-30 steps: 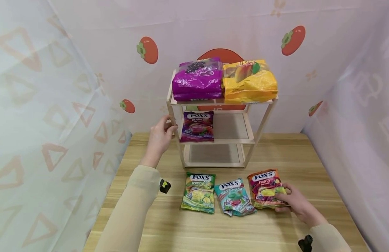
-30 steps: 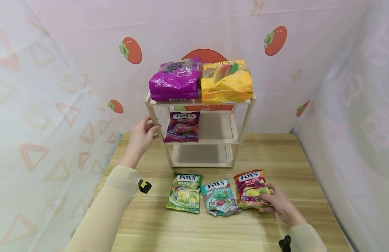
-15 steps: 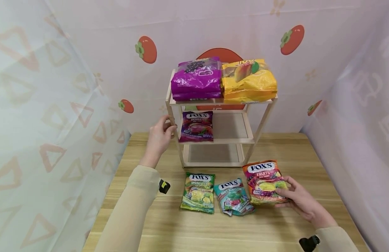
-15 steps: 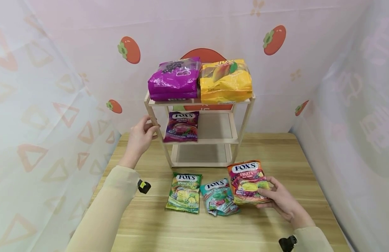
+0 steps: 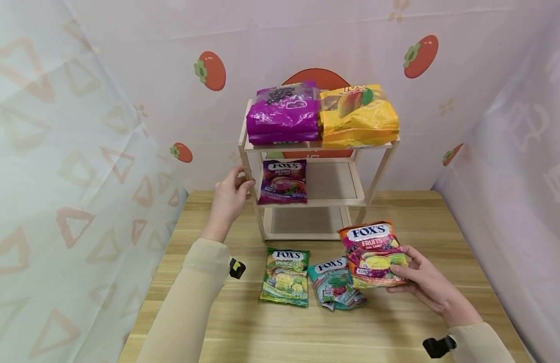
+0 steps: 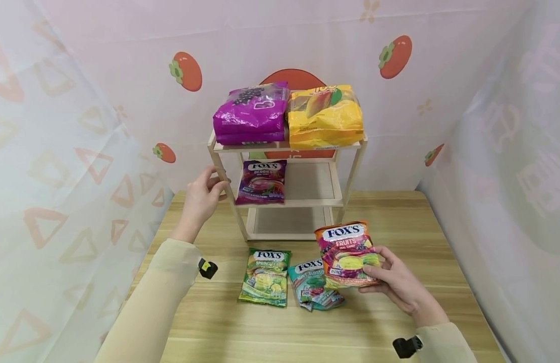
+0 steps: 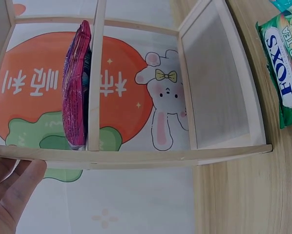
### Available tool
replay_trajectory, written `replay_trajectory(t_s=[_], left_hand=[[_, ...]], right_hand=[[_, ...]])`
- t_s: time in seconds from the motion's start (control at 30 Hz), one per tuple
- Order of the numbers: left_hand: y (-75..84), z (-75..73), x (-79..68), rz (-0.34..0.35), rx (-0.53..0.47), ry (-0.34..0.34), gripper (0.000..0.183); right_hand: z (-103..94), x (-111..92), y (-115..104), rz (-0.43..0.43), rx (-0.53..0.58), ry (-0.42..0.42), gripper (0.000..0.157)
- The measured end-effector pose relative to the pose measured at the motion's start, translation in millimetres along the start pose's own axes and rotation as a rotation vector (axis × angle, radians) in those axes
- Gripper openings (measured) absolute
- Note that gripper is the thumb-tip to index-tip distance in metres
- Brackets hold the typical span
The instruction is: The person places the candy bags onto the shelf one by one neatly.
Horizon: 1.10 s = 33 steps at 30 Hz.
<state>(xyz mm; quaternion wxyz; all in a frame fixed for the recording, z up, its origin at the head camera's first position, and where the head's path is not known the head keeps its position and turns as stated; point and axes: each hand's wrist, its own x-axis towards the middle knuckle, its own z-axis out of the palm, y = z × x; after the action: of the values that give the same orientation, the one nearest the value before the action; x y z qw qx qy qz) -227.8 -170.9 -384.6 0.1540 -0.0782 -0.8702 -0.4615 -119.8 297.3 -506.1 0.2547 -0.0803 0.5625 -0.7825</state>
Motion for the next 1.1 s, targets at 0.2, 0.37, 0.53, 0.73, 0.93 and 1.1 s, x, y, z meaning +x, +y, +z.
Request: replay_trajectory(t_s=[0.2,0.37,0.53,0.73,0.93,1.1], left_hand=[[0.7,0.5,-0.9,-0.007,0.000,-0.003,0.025],[0.9,0.5,-0.3,-0.002,-0.002,-0.001,0.024],[0.5,0.3,0.4,-0.005,0.003,0.003,0.023],[0.8,0.7,0.5,-0.008,-0.006,0.001,0.024],[1.2,0.5,-0.5,-0.008,-0.012,-0.001,0.024],[1.5,0.5,-1.7,0.002,-0.013,0.002,0.024]], right_hand=[[12.9,10.4,-3.2,-0.014,0.021,0.003,0.036],[23.9,19.8,-8.7,-0.020,0.029,0.013,0.041],[33.9,29.3,-14.8,-0.026,0.019,0.018,0.042],[43.3,39.5,-20.6,-0.046,0.074,0.009,0.040],[49.5,52.0,-23.8,-0.055,0.138,0.020,0.040],[53.9,63.7,-24.5,-0.047,0.170,0.051,0.042]])
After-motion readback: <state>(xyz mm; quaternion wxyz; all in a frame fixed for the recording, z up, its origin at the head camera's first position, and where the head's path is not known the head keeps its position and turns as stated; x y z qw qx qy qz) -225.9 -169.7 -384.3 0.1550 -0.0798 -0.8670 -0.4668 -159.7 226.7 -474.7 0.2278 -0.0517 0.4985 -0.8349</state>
